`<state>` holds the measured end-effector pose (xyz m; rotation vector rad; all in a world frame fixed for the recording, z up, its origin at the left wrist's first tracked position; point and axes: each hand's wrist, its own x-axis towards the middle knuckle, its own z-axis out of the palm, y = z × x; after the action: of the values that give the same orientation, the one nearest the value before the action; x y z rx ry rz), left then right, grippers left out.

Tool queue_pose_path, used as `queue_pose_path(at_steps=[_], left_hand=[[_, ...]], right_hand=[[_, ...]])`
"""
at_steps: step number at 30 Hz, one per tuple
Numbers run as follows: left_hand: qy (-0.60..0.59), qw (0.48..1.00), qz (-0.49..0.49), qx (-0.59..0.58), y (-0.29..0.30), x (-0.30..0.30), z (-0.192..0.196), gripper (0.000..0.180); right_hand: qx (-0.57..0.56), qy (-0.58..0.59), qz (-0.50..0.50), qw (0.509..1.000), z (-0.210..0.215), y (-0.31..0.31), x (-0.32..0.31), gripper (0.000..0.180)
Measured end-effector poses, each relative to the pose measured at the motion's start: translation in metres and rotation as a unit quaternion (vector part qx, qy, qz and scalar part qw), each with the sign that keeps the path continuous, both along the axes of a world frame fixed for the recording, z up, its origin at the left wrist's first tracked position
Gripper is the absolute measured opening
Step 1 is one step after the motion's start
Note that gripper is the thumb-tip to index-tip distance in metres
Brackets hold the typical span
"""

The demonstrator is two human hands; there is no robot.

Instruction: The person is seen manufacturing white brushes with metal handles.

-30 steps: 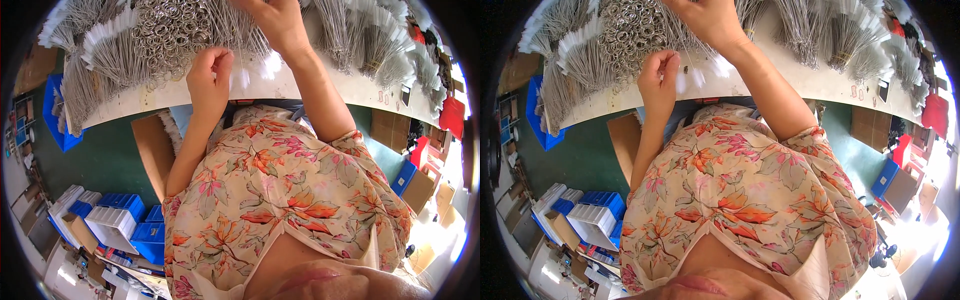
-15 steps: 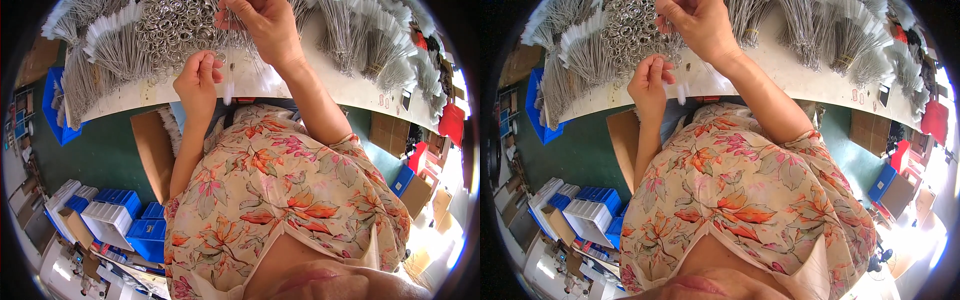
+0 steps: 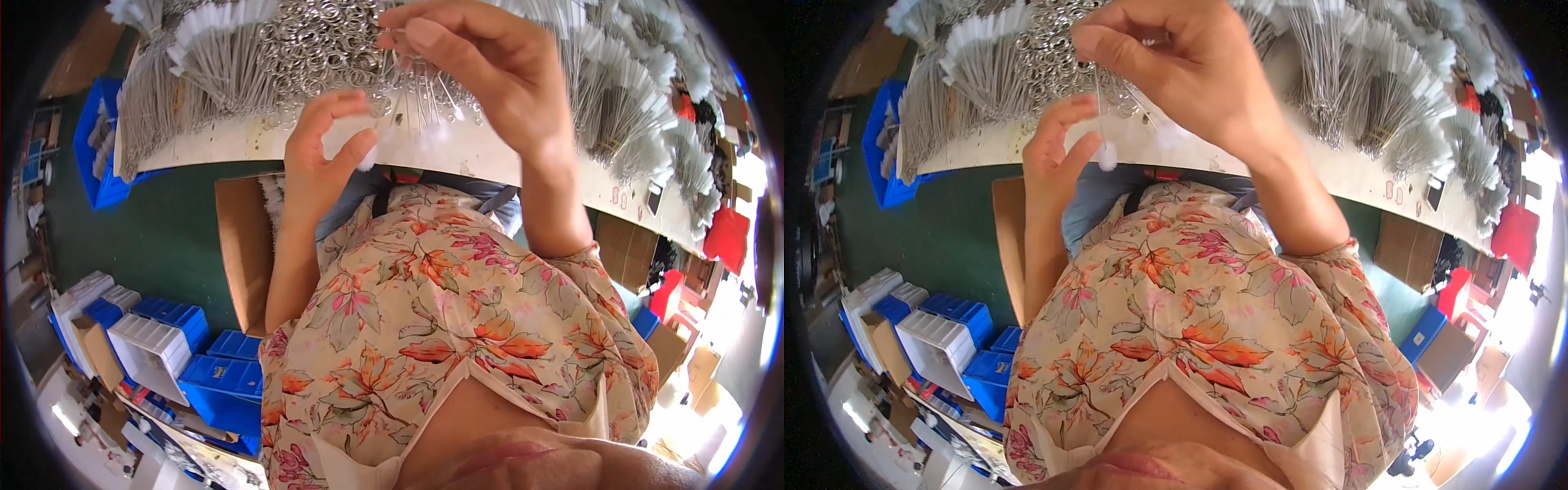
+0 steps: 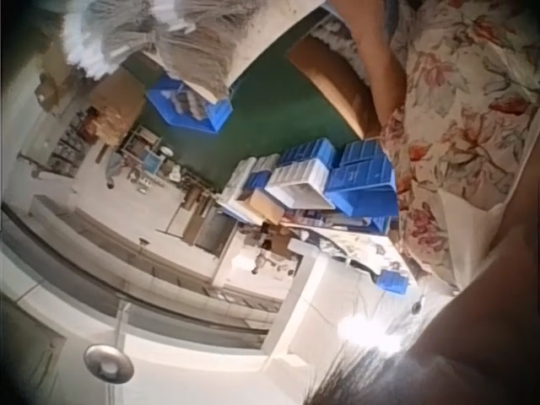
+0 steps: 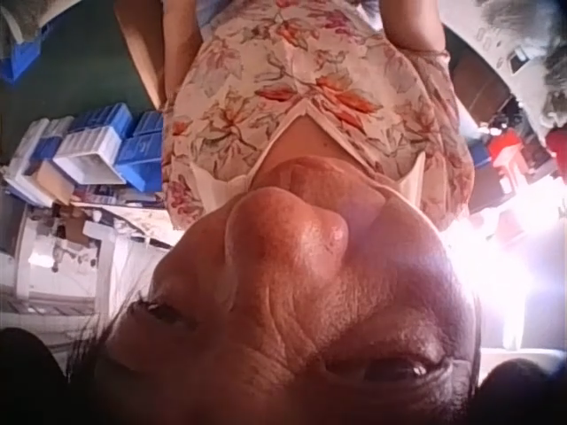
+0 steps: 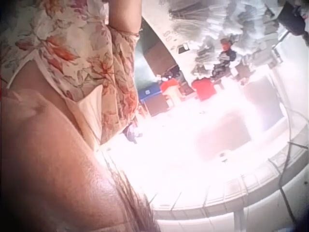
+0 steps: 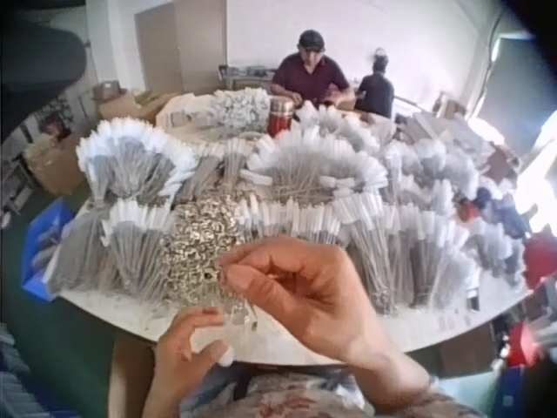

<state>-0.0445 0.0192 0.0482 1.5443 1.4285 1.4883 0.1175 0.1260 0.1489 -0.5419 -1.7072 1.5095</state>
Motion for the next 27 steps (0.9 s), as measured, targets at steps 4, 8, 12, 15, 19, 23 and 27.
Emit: queue_pose_path(at_steps=[4, 8, 12, 15, 19, 23, 27], left_hand=[[-0.123, 0.991, -0.024, 0.037, -0.008, -0.011, 0.038, 0.048], [-0.027, 0.99, -0.015, 0.136, -0.005, -0.017, 0.058, 0.065], [-0.041, 0.991, 0.027, 0.125, -0.021, -0.034, 0.059, 0.045], [-0.045, 0.994, 0.009, 0.101, -0.05, -0.056, 0.06, 0.023], [0.011, 0.996, 0.081, -0.045, -0.115, -0.101, 0.033, 0.019], [0.094, 0.962, 0.2, -0.163, -0.192, -0.147, -0.044, 0.021], [0.202, 0.84, 0.265, -0.428, -0.272, -0.163, -0.162, 0.016]], right_hand=[[0.274, -0.182, -0.046, 0.943, 0.067, -0.038, -0.026, 0.011], [0.36, -0.068, 0.107, 0.924, 0.065, -0.015, -0.04, 0.01], [0.304, -0.071, 0.191, 0.931, 0.064, -0.018, -0.067, 0.012], [0.211, -0.021, 0.25, 0.945, 0.065, -0.031, -0.085, 0.015], [0.27, -0.15, 0.241, 0.92, 0.02, -0.058, -0.121, 0.018], [0.353, -0.189, 0.271, 0.875, -0.044, -0.065, -0.138, 0.021], [0.4, -0.347, 0.183, 0.828, -0.087, -0.063, -0.135, 0.028]])
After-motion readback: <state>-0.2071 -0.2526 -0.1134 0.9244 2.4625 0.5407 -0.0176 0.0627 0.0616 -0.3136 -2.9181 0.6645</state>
